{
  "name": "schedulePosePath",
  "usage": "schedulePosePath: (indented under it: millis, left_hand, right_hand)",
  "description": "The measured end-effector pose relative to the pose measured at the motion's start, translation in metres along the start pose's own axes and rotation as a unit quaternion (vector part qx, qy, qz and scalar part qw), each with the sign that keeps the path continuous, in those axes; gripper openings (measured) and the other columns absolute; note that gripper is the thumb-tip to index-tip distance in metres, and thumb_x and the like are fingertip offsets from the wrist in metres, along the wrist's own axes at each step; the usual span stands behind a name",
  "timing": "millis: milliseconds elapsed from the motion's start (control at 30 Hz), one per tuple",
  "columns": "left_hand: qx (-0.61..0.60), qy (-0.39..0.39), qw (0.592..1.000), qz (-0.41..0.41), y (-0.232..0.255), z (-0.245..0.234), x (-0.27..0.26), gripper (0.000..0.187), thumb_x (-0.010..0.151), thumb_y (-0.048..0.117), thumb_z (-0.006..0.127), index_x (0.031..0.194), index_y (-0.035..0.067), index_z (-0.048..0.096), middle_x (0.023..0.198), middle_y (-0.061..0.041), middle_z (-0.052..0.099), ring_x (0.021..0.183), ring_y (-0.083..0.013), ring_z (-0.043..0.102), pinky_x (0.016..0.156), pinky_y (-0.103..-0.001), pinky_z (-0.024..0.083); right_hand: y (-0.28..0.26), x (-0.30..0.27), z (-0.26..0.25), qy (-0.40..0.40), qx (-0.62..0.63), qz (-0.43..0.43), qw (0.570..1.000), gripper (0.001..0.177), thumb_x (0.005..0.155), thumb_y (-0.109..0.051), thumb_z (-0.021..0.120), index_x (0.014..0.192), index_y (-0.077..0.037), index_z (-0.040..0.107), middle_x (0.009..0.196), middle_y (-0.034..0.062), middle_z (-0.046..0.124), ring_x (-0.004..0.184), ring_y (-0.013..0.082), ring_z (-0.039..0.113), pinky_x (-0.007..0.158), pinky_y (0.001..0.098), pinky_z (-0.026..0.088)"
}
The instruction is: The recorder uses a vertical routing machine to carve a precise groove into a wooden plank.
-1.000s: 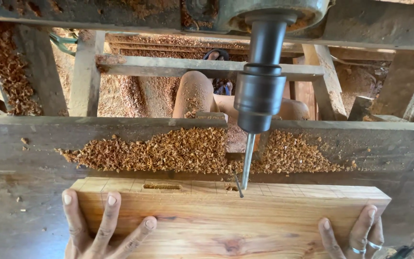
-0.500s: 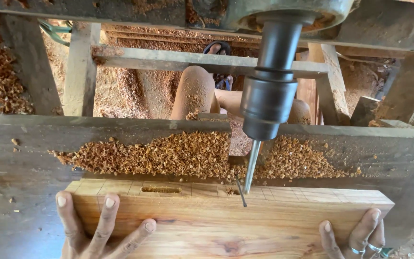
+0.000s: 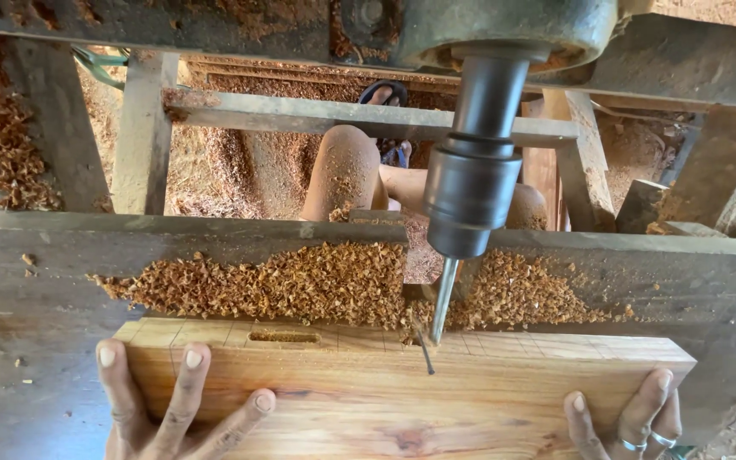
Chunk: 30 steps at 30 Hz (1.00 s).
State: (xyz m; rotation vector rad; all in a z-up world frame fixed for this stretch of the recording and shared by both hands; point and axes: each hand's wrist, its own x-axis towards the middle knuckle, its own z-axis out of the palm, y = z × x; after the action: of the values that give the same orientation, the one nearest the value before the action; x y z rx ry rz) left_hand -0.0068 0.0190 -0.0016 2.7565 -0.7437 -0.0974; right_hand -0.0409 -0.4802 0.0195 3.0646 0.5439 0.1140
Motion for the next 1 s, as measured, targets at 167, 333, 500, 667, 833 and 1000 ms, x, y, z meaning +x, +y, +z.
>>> schedulePosePath:
  millis: [167,333,500,667,833,1000]
  left_hand:
    - [0.086,-0.001,0.995,0.059,-0.003,0.000,0.011,0.067,0.083,0.035,0.077,0.144,0.032,0.048,0.161,-0.007,0.027,0.149,-0.0598,0.015,0.102,-0.088,0.034]
    - [0.022,0.056,0.998,-0.001,-0.007,0.000,0.019,0.067,0.092,0.038,0.071,0.152,0.032,0.042,0.164,-0.020,0.026,0.144,-0.0657,0.015,0.105,-0.088,0.035]
    - [0.096,0.019,0.991,0.092,-0.009,-0.002,0.017,0.066,0.086,0.038,0.076,0.145,0.027,0.049,0.161,-0.006,0.028,0.148,-0.0580,0.022,0.102,-0.094,0.032]
    - [-0.122,0.025,0.991,-0.045,0.012,-0.032,0.021,0.075,0.084,0.060,0.063,0.150,0.029,0.047,0.168,-0.023,0.021,0.146,-0.0694,0.003,0.111,-0.090,0.019]
    - [-0.125,0.035,0.991,-0.022,0.011,-0.024,0.007,0.084,0.082,0.073,0.060,0.152,0.028,0.047,0.167,-0.025,0.019,0.146,-0.0675,0.001,0.109,-0.092,0.015]
    - [-0.044,-0.021,0.999,0.019,0.013,-0.001,-0.032,0.074,0.084,0.053,0.072,0.149,0.025,0.051,0.166,-0.023,0.024,0.146,-0.0666,0.005,0.104,-0.099,0.024]
  right_hand:
    - [0.003,0.006,-0.001,0.030,-0.012,-0.011,0.999,0.033,0.112,-0.027,0.053,0.145,-0.029,0.047,0.155,0.0416,0.037,0.128,0.0594,0.052,0.096,0.0679,0.059]
    - [0.004,0.020,0.003,0.034,-0.006,-0.012,0.999,0.031,0.115,-0.022,0.051,0.145,-0.029,0.048,0.154,0.0417,0.040,0.126,0.0590,0.053,0.096,0.0670,0.059]
    - [0.000,0.026,-0.006,0.051,-0.002,-0.005,0.999,0.029,0.115,-0.021,0.050,0.143,-0.027,0.051,0.154,0.0416,0.042,0.127,0.0584,0.052,0.097,0.0673,0.056]
    - [-0.046,0.050,-0.055,-0.043,0.113,0.121,0.985,0.038,0.103,-0.040,0.048,0.138,-0.030,0.056,0.161,0.0338,0.031,0.144,0.0615,0.032,0.114,0.0704,0.040]
    - [-0.033,0.019,-0.051,-0.054,0.119,0.098,0.987,0.056,0.092,-0.057,0.054,0.139,-0.026,0.055,0.165,0.0320,0.023,0.145,0.0628,0.028,0.113,0.0725,0.038]
    - [-0.028,-0.027,-0.030,-0.092,0.069,0.077,0.990,0.039,0.099,-0.036,0.051,0.137,-0.027,0.058,0.166,0.0339,0.024,0.144,0.0634,0.035,0.110,0.0729,0.045]
